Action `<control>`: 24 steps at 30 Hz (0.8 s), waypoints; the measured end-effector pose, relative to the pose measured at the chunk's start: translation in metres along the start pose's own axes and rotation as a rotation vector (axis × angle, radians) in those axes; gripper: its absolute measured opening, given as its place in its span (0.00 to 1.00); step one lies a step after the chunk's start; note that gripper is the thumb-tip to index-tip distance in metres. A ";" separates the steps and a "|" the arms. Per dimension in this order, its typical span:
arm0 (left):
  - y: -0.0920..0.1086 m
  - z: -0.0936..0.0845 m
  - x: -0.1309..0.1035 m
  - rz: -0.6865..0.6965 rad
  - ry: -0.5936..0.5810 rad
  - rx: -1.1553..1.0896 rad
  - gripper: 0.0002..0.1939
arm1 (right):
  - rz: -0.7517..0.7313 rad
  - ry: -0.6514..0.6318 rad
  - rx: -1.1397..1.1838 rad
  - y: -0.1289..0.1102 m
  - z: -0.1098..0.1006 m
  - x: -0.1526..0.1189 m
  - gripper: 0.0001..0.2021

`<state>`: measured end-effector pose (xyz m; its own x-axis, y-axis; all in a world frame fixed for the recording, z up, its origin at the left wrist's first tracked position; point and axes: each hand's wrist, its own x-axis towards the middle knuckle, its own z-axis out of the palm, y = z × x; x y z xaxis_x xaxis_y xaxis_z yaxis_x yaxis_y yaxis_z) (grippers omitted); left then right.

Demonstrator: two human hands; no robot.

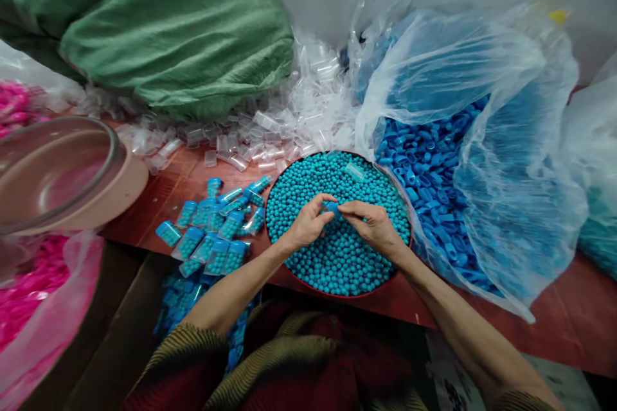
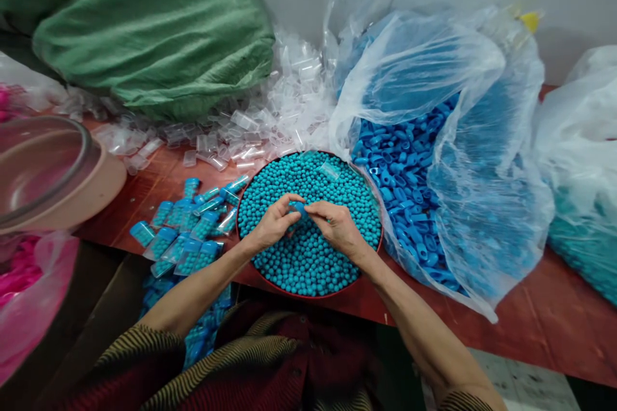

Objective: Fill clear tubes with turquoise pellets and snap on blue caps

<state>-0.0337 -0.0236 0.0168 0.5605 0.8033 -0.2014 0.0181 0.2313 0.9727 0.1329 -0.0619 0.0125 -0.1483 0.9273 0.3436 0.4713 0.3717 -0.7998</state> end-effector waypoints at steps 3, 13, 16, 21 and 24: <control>0.000 -0.001 -0.001 -0.002 0.024 -0.003 0.16 | 0.139 0.015 0.164 0.000 0.000 0.000 0.07; 0.008 -0.017 -0.008 0.032 -0.121 0.128 0.17 | 0.570 0.129 0.657 -0.008 -0.005 0.017 0.26; 0.009 -0.013 -0.009 0.047 -0.082 0.148 0.22 | 0.559 0.256 0.538 -0.013 0.005 0.018 0.23; 0.006 -0.005 -0.010 0.134 0.024 0.223 0.30 | 0.307 0.087 0.092 -0.018 0.019 0.010 0.22; 0.006 -0.001 -0.012 0.154 0.068 0.162 0.28 | 0.123 -0.077 -0.137 -0.017 0.024 0.003 0.37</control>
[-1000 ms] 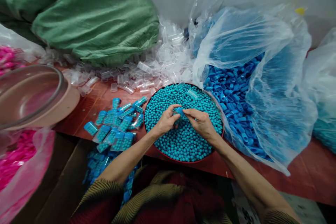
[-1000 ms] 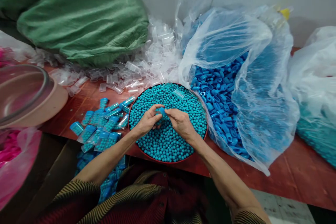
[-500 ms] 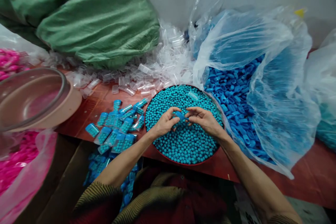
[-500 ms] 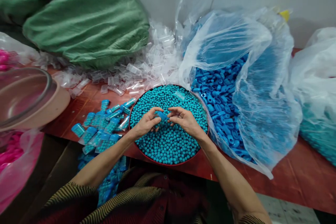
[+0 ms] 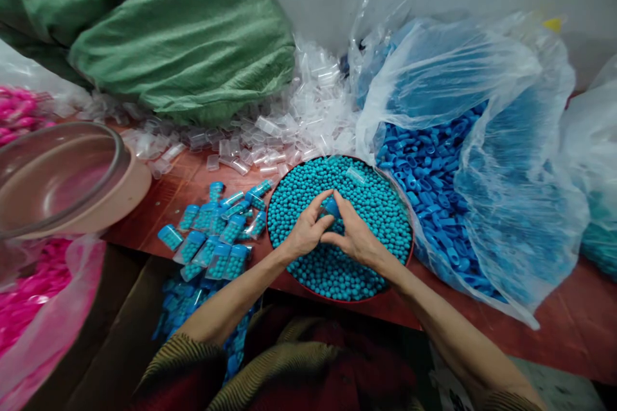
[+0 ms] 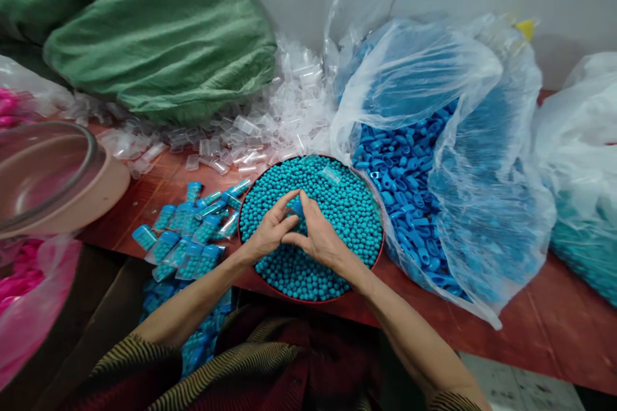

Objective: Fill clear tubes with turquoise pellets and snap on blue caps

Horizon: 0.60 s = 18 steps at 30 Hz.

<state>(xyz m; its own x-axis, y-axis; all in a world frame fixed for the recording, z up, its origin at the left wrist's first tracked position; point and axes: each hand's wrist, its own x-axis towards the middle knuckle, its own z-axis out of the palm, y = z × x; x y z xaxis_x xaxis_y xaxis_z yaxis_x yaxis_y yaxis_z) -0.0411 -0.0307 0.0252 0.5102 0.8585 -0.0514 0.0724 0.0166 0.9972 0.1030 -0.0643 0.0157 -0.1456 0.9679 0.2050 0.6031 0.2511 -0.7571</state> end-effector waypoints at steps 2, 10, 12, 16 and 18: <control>0.002 0.001 0.000 -0.008 -0.014 -0.050 0.27 | -0.050 -0.032 -0.147 0.000 0.002 -0.003 0.46; 0.001 0.009 0.001 -0.041 0.083 -0.077 0.14 | -0.057 -0.110 -0.602 -0.014 0.001 0.001 0.44; 0.000 0.012 0.000 -0.062 0.123 -0.056 0.12 | -0.046 -0.141 -0.633 -0.017 0.003 0.002 0.43; -0.002 0.011 -0.004 -0.077 0.118 0.043 0.10 | 0.010 -0.208 -0.644 -0.024 0.008 0.001 0.40; 0.000 -0.002 -0.007 -0.041 0.072 0.162 0.11 | 0.003 -0.230 -0.613 -0.028 0.010 -0.001 0.39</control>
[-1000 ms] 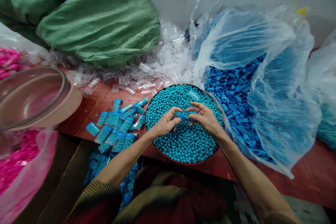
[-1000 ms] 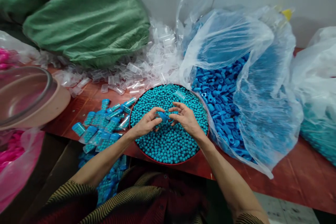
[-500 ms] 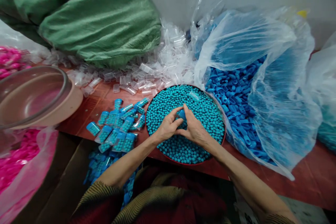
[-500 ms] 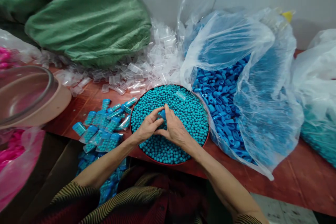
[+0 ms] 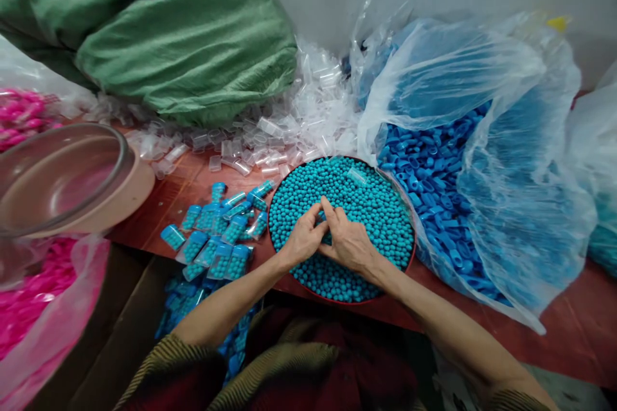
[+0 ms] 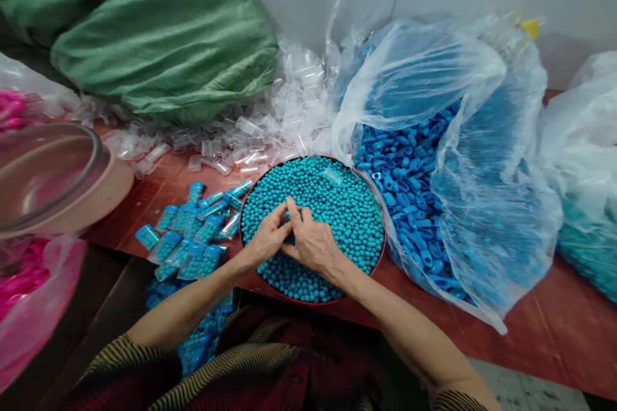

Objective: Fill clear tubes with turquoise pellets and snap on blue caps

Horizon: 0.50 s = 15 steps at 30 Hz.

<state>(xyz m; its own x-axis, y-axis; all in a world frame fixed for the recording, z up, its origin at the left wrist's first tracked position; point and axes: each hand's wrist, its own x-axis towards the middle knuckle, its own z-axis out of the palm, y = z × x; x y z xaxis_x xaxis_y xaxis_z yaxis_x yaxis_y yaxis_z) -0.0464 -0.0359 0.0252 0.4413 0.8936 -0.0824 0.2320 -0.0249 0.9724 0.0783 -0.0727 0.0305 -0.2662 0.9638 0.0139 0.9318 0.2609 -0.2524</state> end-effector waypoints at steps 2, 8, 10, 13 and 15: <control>-0.002 -0.024 -0.004 0.029 -0.002 0.158 0.14 | -0.035 0.008 0.026 -0.001 -0.002 -0.003 0.39; -0.011 -0.114 -0.026 -0.132 0.308 0.834 0.19 | 0.015 0.143 0.119 0.038 -0.003 -0.014 0.20; -0.009 -0.119 -0.026 -0.130 0.394 1.101 0.20 | 0.070 0.204 0.168 0.058 -0.002 -0.015 0.17; -0.001 -0.091 -0.003 0.041 0.364 1.277 0.20 | 0.145 0.285 0.244 0.082 -0.003 -0.013 0.16; 0.006 -0.057 0.026 0.257 0.186 1.296 0.21 | 0.178 0.333 0.297 0.094 -0.006 -0.011 0.15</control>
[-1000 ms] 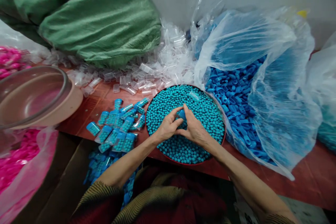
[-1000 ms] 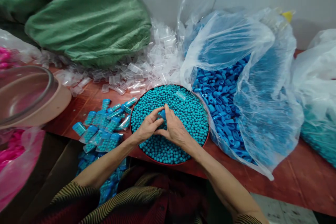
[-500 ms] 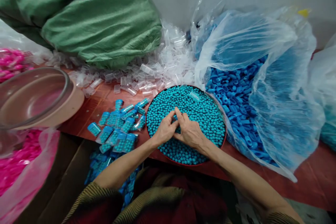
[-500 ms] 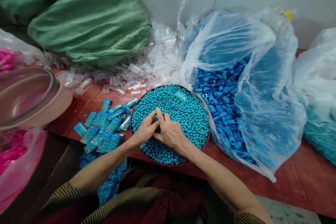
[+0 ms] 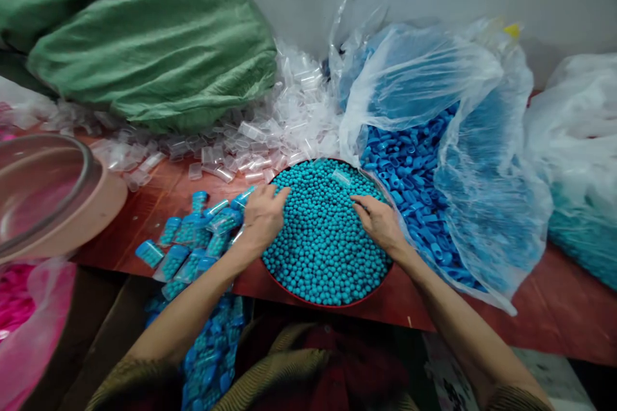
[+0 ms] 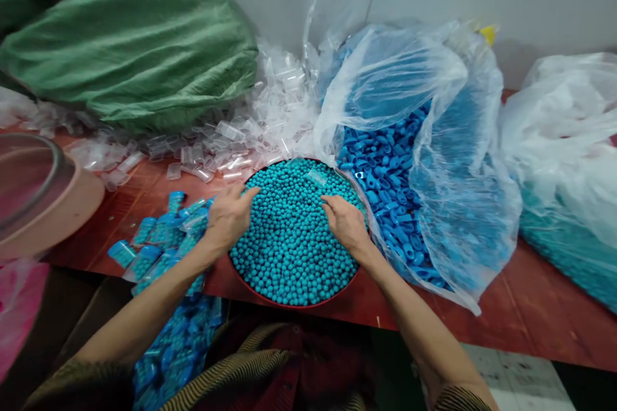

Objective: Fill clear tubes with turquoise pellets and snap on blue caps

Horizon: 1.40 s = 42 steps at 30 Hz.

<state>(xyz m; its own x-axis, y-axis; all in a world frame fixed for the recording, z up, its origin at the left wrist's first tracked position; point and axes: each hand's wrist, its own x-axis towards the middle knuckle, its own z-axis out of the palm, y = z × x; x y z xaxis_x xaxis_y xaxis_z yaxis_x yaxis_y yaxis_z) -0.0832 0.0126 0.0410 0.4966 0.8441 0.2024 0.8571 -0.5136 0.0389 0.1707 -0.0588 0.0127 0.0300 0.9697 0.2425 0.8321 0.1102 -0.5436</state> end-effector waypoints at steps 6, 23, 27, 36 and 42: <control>0.073 0.045 0.084 0.477 -0.114 -0.041 0.26 | 0.095 0.093 0.086 0.016 -0.025 -0.002 0.15; 0.092 0.030 0.068 0.440 -0.538 -0.072 0.15 | 0.468 -0.125 -0.438 0.099 -0.054 0.022 0.20; 0.106 0.043 0.089 0.299 -0.635 -0.325 0.11 | 0.450 -0.115 -0.446 0.094 -0.040 0.045 0.23; 0.107 0.074 0.112 0.034 -0.811 -0.934 0.07 | 0.443 -0.268 -0.593 0.097 -0.037 0.053 0.17; 0.118 0.082 0.101 -0.131 -0.817 -1.409 0.11 | 0.443 -0.295 -0.478 0.100 -0.042 0.043 0.17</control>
<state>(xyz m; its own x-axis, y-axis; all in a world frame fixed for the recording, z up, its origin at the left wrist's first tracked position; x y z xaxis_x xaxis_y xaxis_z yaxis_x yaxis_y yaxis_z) 0.0796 0.0501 -0.0141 0.7639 0.5079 -0.3981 0.3289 0.2243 0.9173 0.2783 -0.0153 0.0020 0.3262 0.9273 -0.1838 0.9302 -0.3495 -0.1124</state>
